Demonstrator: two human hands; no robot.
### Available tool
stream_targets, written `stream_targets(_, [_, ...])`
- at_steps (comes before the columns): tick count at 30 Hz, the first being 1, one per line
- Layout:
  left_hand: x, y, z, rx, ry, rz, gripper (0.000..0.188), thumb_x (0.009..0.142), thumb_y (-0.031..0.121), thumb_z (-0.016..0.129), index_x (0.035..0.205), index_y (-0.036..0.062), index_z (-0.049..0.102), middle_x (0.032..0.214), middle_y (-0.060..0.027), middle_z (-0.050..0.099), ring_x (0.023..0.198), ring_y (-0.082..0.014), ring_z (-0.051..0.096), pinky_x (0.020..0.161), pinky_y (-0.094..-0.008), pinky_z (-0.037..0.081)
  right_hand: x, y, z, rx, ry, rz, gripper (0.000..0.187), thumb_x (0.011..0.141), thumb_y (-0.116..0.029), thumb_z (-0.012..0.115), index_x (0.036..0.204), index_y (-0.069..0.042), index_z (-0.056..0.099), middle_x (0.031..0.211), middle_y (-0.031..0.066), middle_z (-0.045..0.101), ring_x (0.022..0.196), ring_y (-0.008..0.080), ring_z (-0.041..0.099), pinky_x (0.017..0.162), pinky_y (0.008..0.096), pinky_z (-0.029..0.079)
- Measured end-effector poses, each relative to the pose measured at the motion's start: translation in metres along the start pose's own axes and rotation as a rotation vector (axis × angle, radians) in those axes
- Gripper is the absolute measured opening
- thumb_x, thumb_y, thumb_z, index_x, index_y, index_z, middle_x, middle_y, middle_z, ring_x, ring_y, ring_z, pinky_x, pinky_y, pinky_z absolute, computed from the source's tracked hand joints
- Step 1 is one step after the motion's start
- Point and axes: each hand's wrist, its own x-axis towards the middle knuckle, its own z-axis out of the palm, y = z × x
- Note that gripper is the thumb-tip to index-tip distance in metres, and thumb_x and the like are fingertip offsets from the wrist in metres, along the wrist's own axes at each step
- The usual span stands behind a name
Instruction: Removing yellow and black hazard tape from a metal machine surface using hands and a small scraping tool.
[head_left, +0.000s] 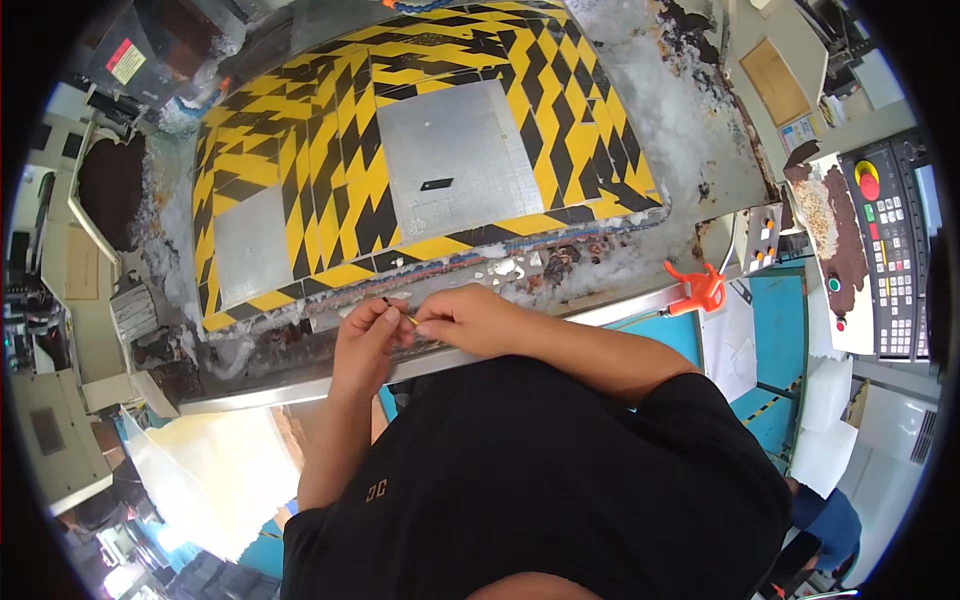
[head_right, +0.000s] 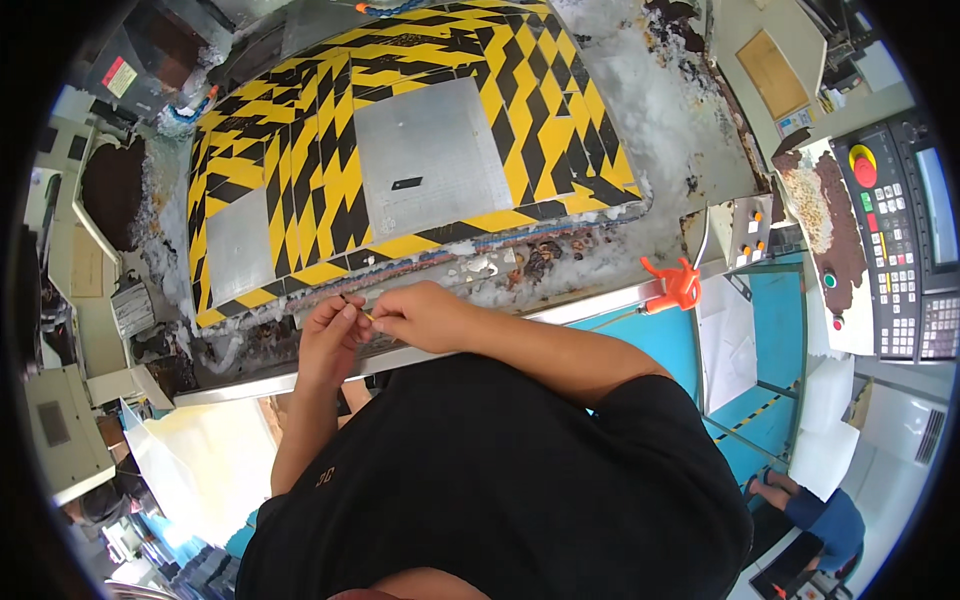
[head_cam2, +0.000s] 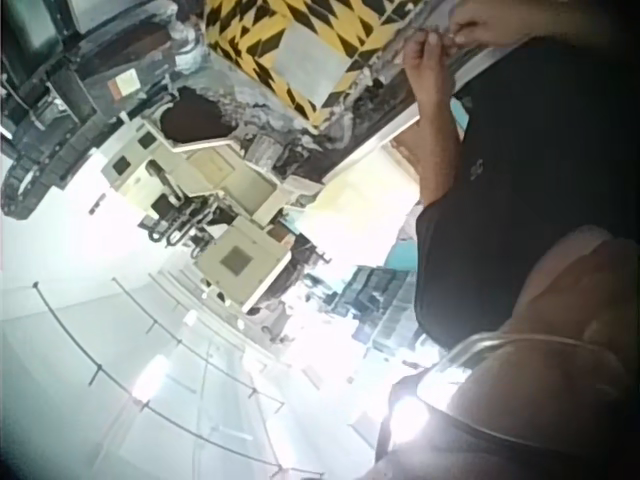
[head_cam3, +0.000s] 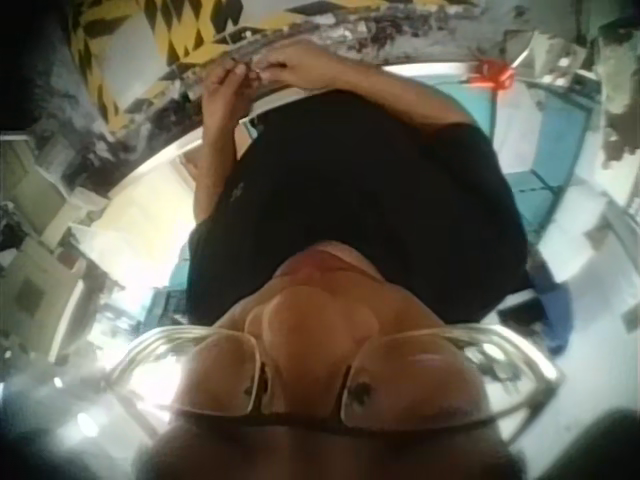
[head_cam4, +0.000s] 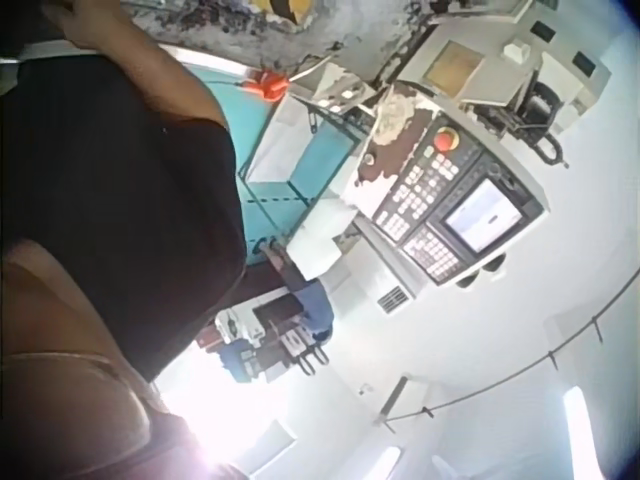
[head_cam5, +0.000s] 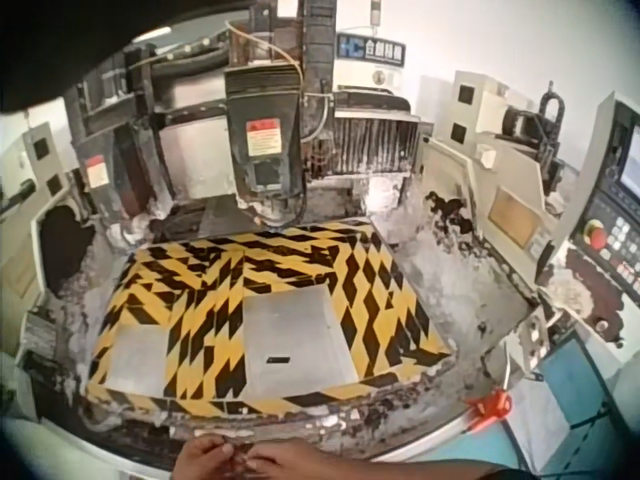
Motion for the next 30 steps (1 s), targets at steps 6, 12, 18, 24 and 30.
stream_targets(6, [-0.011, 0.005, -0.003, 0.398, -0.147, -0.219, 0.014, 0.096, 0.014, 0.064, 0.095, 0.0008, 0.065, 0.079, -0.0051, 0.068, 0.071, -0.0123, 0.063, 0.069, -0.0269, 0.051, -0.010, -0.013, 0.002, -0.754, 0.205, -0.608, 0.014, 0.092, -0.016, 0.068, 0.096, -0.003, 0.066, 0.086, 0.0098, 0.068, 0.079, 0.0176, 0.066, 0.071, 0.0289, 0.051])
stream_targets(12, [-0.019, 0.022, 0.000, 0.320, -0.289, -0.386, 0.017, 0.095, 0.017, 0.067, 0.093, 0.0003, 0.068, 0.079, -0.0068, 0.070, 0.070, -0.0130, 0.068, 0.065, -0.0250, 0.055, -0.012, -0.004, 0.005, 0.015, -0.037, -0.250, 0.017, 0.092, -0.015, 0.069, 0.106, -0.005, 0.069, 0.092, 0.0083, 0.069, 0.083, 0.0163, 0.067, 0.074, 0.0311, 0.052])
stream_targets(18, [-0.013, 0.023, -0.002, 0.203, -0.313, -0.548, 0.019, 0.091, 0.018, 0.071, 0.094, -0.0009, 0.069, 0.075, -0.0095, 0.071, 0.062, -0.0157, 0.069, 0.057, -0.0237, 0.056, -0.013, -0.016, -0.007, -0.087, -0.194, -0.271, 0.016, 0.093, -0.014, 0.068, 0.105, -0.003, 0.070, 0.095, 0.0048, 0.068, 0.088, 0.0132, 0.064, 0.078, 0.0296, 0.050])
stream_targets(24, [-0.008, 0.017, 0.002, 0.063, -0.383, -0.535, 0.019, 0.091, 0.017, 0.071, 0.093, -0.0009, 0.069, 0.075, -0.0106, 0.071, 0.062, -0.0162, 0.070, 0.056, -0.0247, 0.056, -0.009, -0.010, -0.006, 0.173, -0.311, -0.170, 0.011, 0.095, -0.014, 0.065, 0.099, -0.003, 0.064, 0.088, 0.0010, 0.064, 0.085, 0.0102, 0.060, 0.076, 0.0247, 0.047])
stream_targets(30, [-0.005, 0.016, 0.014, 0.270, -0.175, -0.351, 0.017, 0.092, 0.018, 0.070, 0.092, 0.0018, 0.068, 0.076, -0.0092, 0.071, 0.067, -0.0192, 0.069, 0.063, -0.0303, 0.054, -0.001, 0.009, 0.008, 0.789, -0.078, 0.217, 0.009, 0.097, -0.014, 0.059, 0.094, -0.006, 0.062, 0.083, 0.0027, 0.063, 0.072, 0.0113, 0.059, 0.067, 0.0274, 0.048])
